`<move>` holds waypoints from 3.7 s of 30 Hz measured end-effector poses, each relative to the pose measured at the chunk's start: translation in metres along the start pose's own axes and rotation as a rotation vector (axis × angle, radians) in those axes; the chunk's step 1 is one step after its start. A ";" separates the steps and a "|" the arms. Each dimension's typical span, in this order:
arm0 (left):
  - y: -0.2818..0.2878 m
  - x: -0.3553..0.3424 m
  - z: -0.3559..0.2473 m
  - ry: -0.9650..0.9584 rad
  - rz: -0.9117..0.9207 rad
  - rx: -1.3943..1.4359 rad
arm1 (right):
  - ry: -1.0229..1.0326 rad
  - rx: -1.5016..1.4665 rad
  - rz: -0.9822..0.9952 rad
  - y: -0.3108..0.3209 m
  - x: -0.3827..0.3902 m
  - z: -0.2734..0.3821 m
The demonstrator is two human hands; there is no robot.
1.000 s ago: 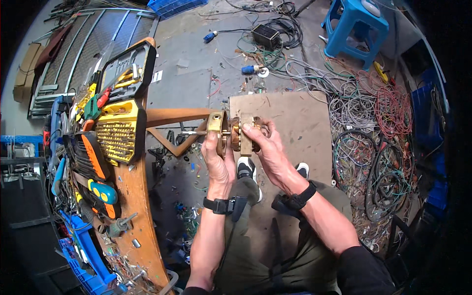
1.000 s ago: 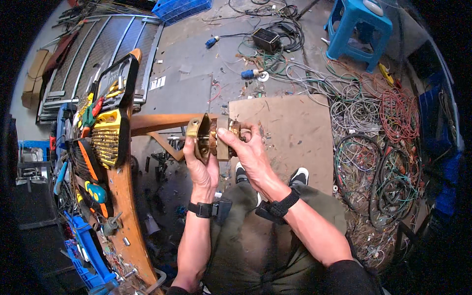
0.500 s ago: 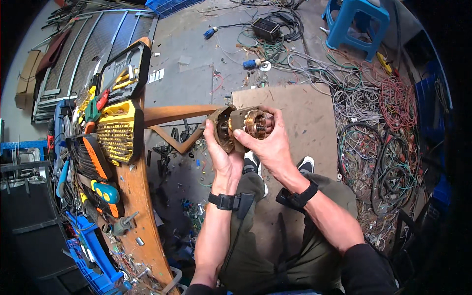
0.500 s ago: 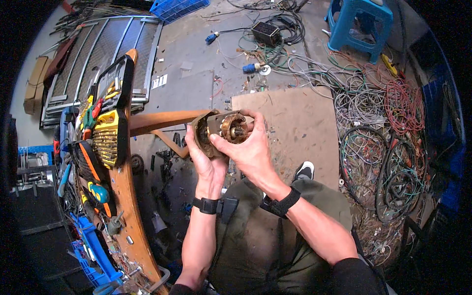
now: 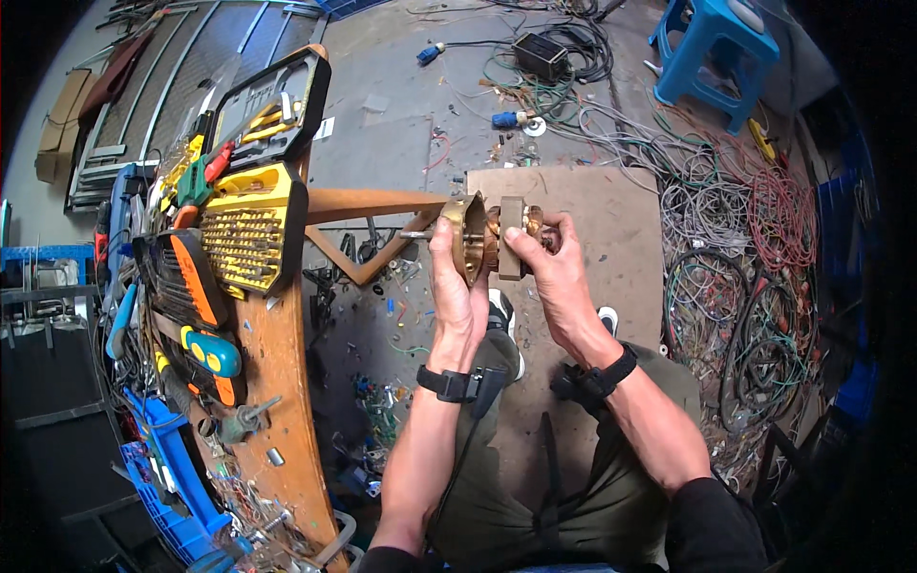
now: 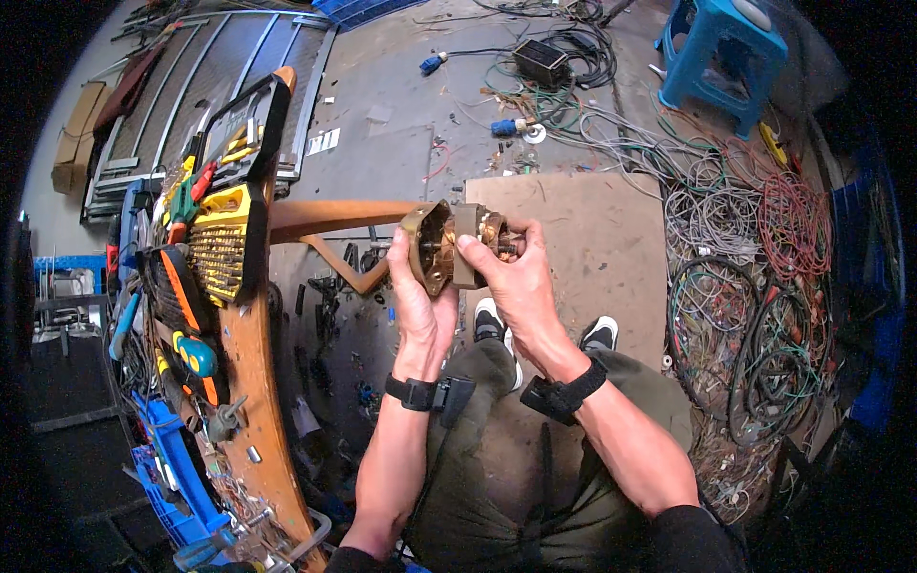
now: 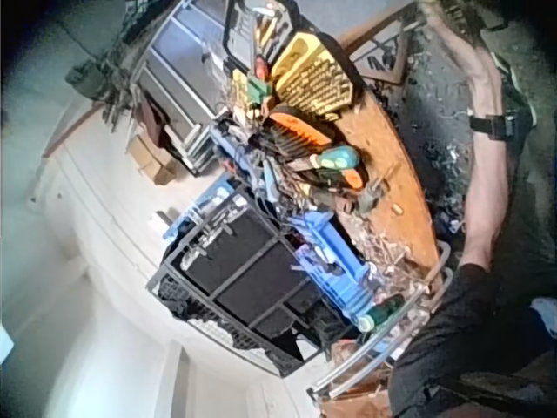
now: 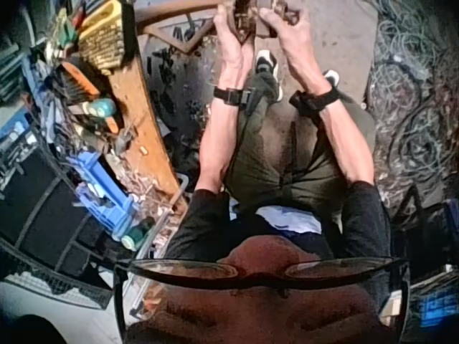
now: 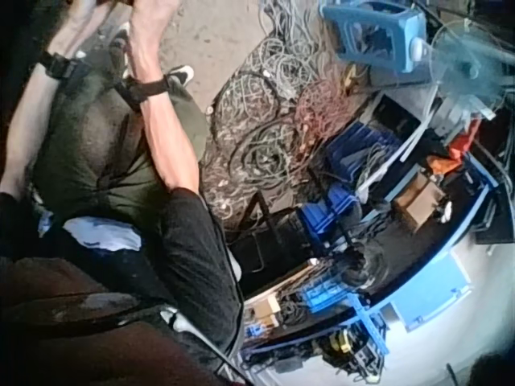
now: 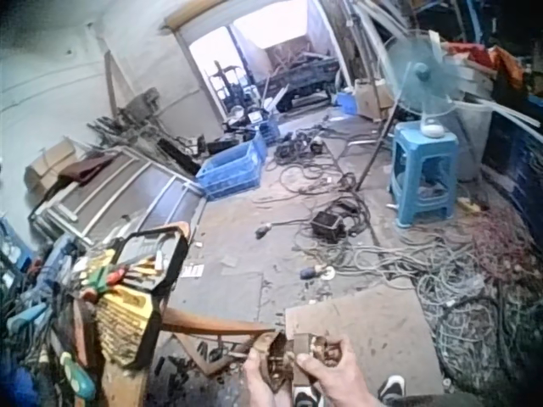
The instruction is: The person handles a brass-colored electrical component, likely a motor rotor, inspecting it by rotating it in their hands. They then use a screwdriver to manipulate the central shaft and internal parts of the component while seated at a cluttered workbench.
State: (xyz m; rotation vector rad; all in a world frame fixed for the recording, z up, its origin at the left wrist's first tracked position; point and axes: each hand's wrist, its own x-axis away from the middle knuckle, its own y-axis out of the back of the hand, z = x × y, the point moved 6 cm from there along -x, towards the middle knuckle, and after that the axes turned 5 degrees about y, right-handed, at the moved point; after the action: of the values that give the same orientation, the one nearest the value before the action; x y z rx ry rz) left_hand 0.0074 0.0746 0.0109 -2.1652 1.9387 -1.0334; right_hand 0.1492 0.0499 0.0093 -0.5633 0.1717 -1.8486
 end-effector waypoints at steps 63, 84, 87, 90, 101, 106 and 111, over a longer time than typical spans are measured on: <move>0.004 -0.014 0.038 0.308 0.147 -0.071 | 0.163 0.724 0.447 0.030 -0.025 0.013; 0.002 -0.014 0.033 0.310 0.140 -0.035 | -0.117 0.449 0.225 0.028 -0.016 0.020; 0.003 -0.014 0.028 0.263 0.093 -0.048 | -0.120 0.282 0.217 0.024 -0.013 0.016; 0.005 -0.015 0.024 0.227 0.064 -0.028 | -0.155 0.277 0.219 0.022 -0.010 0.006; 0.010 -0.014 0.017 0.121 0.029 -0.057 | -0.306 -0.010 0.263 0.016 -0.010 -0.026; 0.011 -0.016 0.019 0.148 0.062 -0.080 | -0.076 0.103 0.210 0.011 -0.009 -0.008; 0.008 -0.007 0.011 0.208 0.064 -0.030 | 0.041 0.307 0.173 0.007 -0.004 0.003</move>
State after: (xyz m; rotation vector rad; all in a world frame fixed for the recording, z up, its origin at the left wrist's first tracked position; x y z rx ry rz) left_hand 0.0064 0.0756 -0.0043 -2.0692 2.1066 -1.2721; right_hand 0.1575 0.0519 0.0077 -0.2874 -0.0360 -1.6773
